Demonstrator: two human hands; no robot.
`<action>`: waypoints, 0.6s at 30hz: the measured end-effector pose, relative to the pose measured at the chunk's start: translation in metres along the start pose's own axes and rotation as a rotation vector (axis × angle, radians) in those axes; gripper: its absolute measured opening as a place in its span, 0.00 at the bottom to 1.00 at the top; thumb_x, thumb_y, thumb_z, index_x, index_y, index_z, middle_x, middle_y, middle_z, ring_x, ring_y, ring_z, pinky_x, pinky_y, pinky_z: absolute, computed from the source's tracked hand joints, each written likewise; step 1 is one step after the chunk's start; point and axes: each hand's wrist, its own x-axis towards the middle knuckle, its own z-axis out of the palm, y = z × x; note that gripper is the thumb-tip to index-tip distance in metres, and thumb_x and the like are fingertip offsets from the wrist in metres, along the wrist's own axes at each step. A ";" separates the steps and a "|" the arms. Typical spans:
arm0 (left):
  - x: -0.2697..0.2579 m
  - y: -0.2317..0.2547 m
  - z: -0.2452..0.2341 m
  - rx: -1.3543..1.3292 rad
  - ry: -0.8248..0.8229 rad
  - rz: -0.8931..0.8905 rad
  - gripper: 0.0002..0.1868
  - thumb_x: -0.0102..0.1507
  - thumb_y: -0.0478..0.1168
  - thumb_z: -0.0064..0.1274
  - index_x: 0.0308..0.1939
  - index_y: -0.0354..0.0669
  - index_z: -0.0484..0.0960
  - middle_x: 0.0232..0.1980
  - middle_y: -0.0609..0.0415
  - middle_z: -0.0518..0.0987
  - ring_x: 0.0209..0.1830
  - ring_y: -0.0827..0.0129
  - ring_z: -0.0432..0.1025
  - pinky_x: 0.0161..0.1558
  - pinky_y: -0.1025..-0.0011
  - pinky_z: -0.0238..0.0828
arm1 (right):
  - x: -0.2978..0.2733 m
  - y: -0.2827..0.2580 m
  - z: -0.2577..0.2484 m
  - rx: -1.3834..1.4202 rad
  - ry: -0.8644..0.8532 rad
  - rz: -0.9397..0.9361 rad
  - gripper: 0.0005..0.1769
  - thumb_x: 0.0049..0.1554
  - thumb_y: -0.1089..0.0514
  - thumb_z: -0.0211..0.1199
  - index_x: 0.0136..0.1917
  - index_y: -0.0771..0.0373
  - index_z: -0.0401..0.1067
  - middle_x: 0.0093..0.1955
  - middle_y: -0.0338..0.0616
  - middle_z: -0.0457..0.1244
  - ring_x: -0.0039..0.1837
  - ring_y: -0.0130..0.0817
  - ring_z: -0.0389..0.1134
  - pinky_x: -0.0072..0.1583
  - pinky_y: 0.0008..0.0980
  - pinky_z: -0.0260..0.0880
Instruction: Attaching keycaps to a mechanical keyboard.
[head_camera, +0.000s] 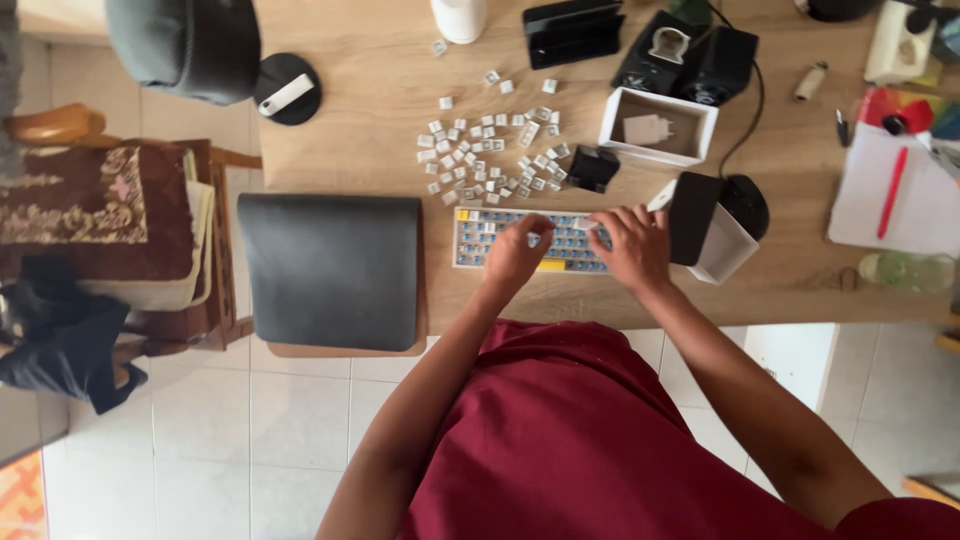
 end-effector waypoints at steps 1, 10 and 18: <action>0.005 0.013 0.004 -0.002 -0.014 0.004 0.07 0.64 0.41 0.60 0.46 0.48 0.85 0.42 0.57 0.86 0.42 0.62 0.81 0.43 0.66 0.76 | -0.003 0.005 -0.002 -0.005 -0.001 0.014 0.10 0.59 0.49 0.71 0.51 0.52 0.77 0.47 0.32 0.69 0.50 0.35 0.65 0.53 0.41 0.58; 0.044 0.042 0.065 0.495 -0.074 0.319 0.14 0.50 0.47 0.67 0.39 0.54 0.84 0.41 0.61 0.82 0.46 0.61 0.75 0.46 0.60 0.71 | -0.016 0.033 -0.006 -0.056 -0.010 0.073 0.10 0.58 0.48 0.69 0.51 0.50 0.78 0.50 0.30 0.69 0.57 0.33 0.64 0.61 0.44 0.56; 0.050 0.029 0.084 0.619 -0.122 0.331 0.11 0.55 0.47 0.66 0.38 0.52 0.82 0.43 0.59 0.82 0.46 0.61 0.75 0.45 0.59 0.71 | -0.018 0.039 -0.007 -0.013 -0.058 0.132 0.13 0.55 0.48 0.71 0.53 0.50 0.79 0.52 0.30 0.70 0.56 0.34 0.64 0.59 0.43 0.55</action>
